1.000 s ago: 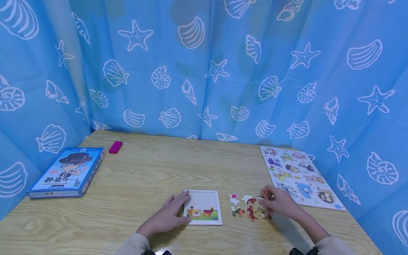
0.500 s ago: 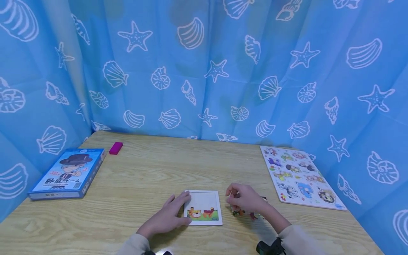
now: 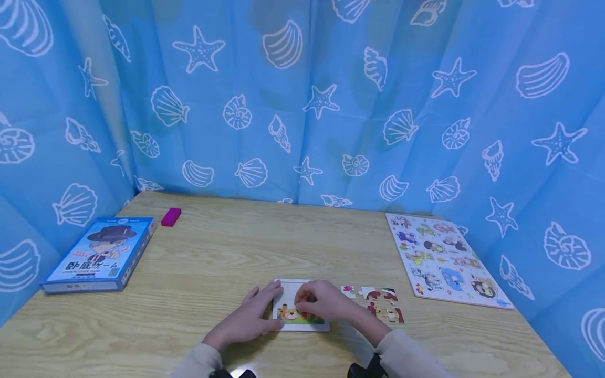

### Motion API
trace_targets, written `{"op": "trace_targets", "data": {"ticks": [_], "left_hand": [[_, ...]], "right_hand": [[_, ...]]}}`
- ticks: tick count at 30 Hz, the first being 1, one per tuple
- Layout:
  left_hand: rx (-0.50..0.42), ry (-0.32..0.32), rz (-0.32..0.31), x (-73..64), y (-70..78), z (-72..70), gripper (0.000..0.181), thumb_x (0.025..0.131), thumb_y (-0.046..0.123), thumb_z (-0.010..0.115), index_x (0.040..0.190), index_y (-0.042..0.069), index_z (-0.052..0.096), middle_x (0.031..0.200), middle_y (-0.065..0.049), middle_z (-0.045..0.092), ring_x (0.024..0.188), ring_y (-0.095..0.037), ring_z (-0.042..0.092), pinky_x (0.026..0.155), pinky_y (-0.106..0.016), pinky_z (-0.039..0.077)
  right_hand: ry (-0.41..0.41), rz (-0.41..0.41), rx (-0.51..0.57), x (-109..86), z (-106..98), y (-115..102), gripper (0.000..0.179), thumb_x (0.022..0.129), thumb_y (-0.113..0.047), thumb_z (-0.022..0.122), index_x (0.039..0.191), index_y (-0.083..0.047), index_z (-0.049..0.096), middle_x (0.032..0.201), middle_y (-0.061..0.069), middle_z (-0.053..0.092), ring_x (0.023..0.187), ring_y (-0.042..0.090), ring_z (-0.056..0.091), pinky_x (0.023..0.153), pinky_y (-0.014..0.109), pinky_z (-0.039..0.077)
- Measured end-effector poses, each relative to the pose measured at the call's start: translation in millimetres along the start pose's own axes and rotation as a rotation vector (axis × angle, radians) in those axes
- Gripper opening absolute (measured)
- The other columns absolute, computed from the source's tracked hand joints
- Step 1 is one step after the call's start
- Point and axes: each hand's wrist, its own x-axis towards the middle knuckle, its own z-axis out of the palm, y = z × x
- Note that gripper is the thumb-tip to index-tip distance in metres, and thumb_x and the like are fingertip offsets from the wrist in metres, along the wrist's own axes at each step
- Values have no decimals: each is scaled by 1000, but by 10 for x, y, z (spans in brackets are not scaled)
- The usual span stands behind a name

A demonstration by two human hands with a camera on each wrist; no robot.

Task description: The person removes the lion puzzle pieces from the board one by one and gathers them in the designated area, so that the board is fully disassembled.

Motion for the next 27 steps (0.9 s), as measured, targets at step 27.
{"op": "trace_targets", "data": {"ticks": [27], "left_hand": [[-19, -18, 17, -25, 31, -17, 74, 89, 31, 65, 140, -11, 32, 151, -23, 23, 141, -33, 15, 112, -54, 0]], "right_hand": [[66, -84, -267, -27, 148, -110, 8, 95, -17, 57, 92, -11, 62, 80, -9, 52, 69, 3, 45, 60, 22, 41]]}}
